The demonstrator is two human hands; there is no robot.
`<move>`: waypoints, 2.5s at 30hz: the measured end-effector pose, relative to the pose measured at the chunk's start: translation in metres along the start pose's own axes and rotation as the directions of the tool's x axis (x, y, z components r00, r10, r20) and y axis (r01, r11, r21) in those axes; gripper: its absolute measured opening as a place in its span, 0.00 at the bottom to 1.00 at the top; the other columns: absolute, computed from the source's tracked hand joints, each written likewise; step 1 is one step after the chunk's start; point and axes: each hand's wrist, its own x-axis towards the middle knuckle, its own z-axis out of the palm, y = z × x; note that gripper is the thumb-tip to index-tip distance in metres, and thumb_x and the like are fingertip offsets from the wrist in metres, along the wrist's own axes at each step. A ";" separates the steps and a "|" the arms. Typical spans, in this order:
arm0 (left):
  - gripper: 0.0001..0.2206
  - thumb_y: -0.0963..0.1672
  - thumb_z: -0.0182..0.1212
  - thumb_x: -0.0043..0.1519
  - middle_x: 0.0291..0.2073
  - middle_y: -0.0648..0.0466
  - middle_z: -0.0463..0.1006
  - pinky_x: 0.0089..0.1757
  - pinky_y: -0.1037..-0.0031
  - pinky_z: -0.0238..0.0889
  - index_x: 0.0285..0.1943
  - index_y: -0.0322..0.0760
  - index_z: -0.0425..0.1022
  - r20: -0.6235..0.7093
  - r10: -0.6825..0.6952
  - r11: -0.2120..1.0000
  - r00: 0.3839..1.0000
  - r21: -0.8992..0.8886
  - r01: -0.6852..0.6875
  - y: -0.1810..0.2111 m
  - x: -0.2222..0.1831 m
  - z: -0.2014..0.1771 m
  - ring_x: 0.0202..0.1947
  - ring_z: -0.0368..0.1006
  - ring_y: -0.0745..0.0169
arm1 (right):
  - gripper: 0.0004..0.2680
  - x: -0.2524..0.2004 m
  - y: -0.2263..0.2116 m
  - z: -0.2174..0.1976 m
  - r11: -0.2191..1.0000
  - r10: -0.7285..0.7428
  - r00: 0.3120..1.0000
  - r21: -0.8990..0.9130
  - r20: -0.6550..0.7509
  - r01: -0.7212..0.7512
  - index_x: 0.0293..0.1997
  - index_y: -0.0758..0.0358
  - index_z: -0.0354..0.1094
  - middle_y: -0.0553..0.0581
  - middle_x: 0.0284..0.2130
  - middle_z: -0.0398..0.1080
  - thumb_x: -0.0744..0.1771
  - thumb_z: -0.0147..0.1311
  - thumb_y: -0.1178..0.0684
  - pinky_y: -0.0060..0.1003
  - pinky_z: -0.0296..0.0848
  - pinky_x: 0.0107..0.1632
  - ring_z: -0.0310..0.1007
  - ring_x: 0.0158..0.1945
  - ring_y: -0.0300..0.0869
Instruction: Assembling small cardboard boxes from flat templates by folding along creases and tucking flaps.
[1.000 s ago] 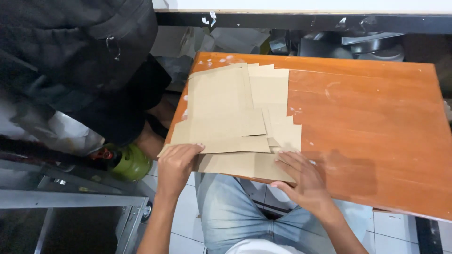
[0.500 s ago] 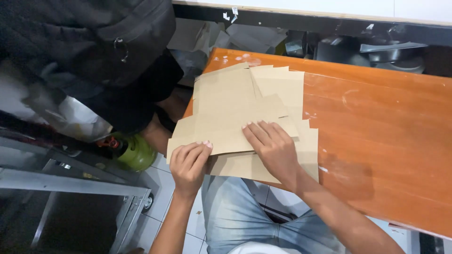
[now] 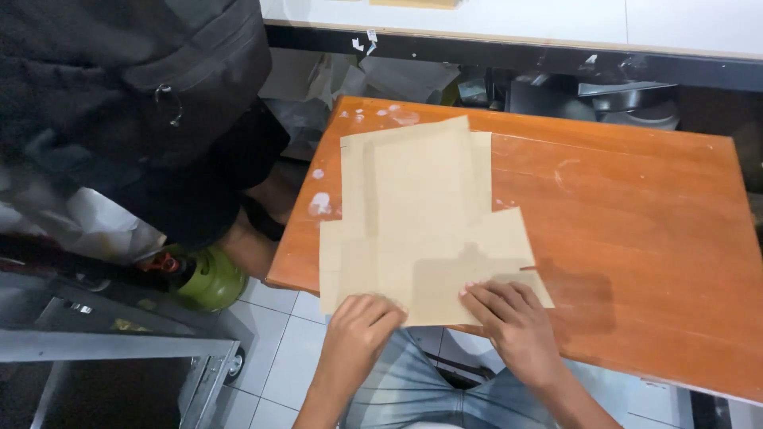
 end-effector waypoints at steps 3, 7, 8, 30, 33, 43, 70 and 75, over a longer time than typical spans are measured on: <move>0.06 0.47 0.63 0.63 0.35 0.59 0.78 0.39 0.66 0.63 0.37 0.43 0.74 0.335 -0.080 0.983 0.939 -0.127 0.130 -0.008 -0.005 0.001 0.38 0.72 0.56 | 0.16 -0.029 0.004 0.013 0.999 0.017 0.977 0.034 0.211 -0.025 0.60 0.50 0.71 0.47 0.58 0.72 0.68 0.50 0.40 0.44 0.67 0.54 0.71 0.57 0.47; 0.08 0.49 0.57 0.65 0.36 0.60 0.79 0.43 0.65 0.63 0.38 0.45 0.77 0.437 -0.169 0.971 0.884 -0.079 0.225 -0.014 0.016 -0.005 0.40 0.73 0.56 | 0.13 -0.004 -0.002 -0.005 0.993 -0.010 0.962 0.116 0.271 -0.022 0.49 0.52 0.69 0.44 0.47 0.73 0.72 0.41 0.39 0.42 0.65 0.40 0.66 0.37 0.45; 0.08 0.49 0.57 0.65 0.36 0.60 0.79 0.43 0.65 0.63 0.38 0.45 0.77 0.434 -0.156 0.974 0.887 -0.081 0.210 -0.010 0.023 -0.009 0.40 0.73 0.56 | 0.13 0.001 -0.004 -0.010 0.994 -0.003 0.965 0.105 0.262 -0.025 0.49 0.52 0.69 0.44 0.47 0.73 0.72 0.41 0.39 0.42 0.65 0.40 0.66 0.37 0.45; 0.05 0.39 0.60 0.56 0.24 0.57 0.70 0.24 0.62 0.57 0.34 0.45 0.70 0.413 0.216 0.974 0.885 -0.151 -0.168 0.033 0.090 0.102 0.27 0.71 0.53 | 0.19 -0.084 0.067 -0.089 0.861 0.493 0.746 -0.127 0.449 -0.493 0.62 0.50 0.68 0.51 0.59 0.71 0.63 0.50 0.57 0.46 0.71 0.54 0.71 0.61 0.49; 0.05 0.44 0.55 0.65 0.24 0.58 0.74 0.25 0.62 0.57 0.35 0.47 0.72 0.514 0.089 0.967 0.853 -0.251 0.050 0.031 0.104 0.092 0.26 0.72 0.52 | 0.15 -0.055 0.068 -0.110 0.683 0.602 0.474 -0.106 0.643 -0.723 0.60 0.48 0.72 0.46 0.57 0.74 0.68 0.45 0.49 0.42 0.72 0.52 0.73 0.59 0.45; 0.13 0.53 0.62 0.59 0.22 0.61 0.73 0.32 0.76 0.53 0.38 0.45 0.77 0.603 -0.248 0.747 0.758 -0.380 0.546 0.009 0.136 0.103 0.23 0.58 0.68 | 0.08 0.001 0.104 -0.125 0.609 0.596 0.438 -0.023 0.673 -0.792 0.40 0.55 0.79 0.45 0.36 0.85 0.67 0.54 0.46 0.35 0.70 0.42 0.83 0.37 0.41; 0.32 0.61 0.44 0.67 0.79 0.52 0.48 0.65 0.36 0.41 0.80 0.61 0.49 0.540 0.216 0.924 0.814 0.158 -0.349 -0.006 0.031 0.081 0.78 0.47 0.53 | 0.16 -0.061 0.118 -0.087 0.706 0.622 0.720 0.177 0.309 -0.686 0.61 0.51 0.74 0.49 0.35 0.64 0.70 0.48 0.42 0.40 0.51 0.57 0.66 0.46 0.43; 0.28 0.57 0.46 0.69 0.79 0.52 0.49 0.64 0.32 0.33 0.79 0.58 0.54 0.609 0.172 0.976 0.774 0.004 -0.220 -0.027 0.031 0.059 0.77 0.45 0.48 | 0.15 -0.063 0.114 -0.085 0.726 0.625 0.736 0.152 0.262 -0.671 0.59 0.52 0.75 0.49 0.39 0.70 0.69 0.52 0.42 0.40 0.50 0.58 0.66 0.48 0.44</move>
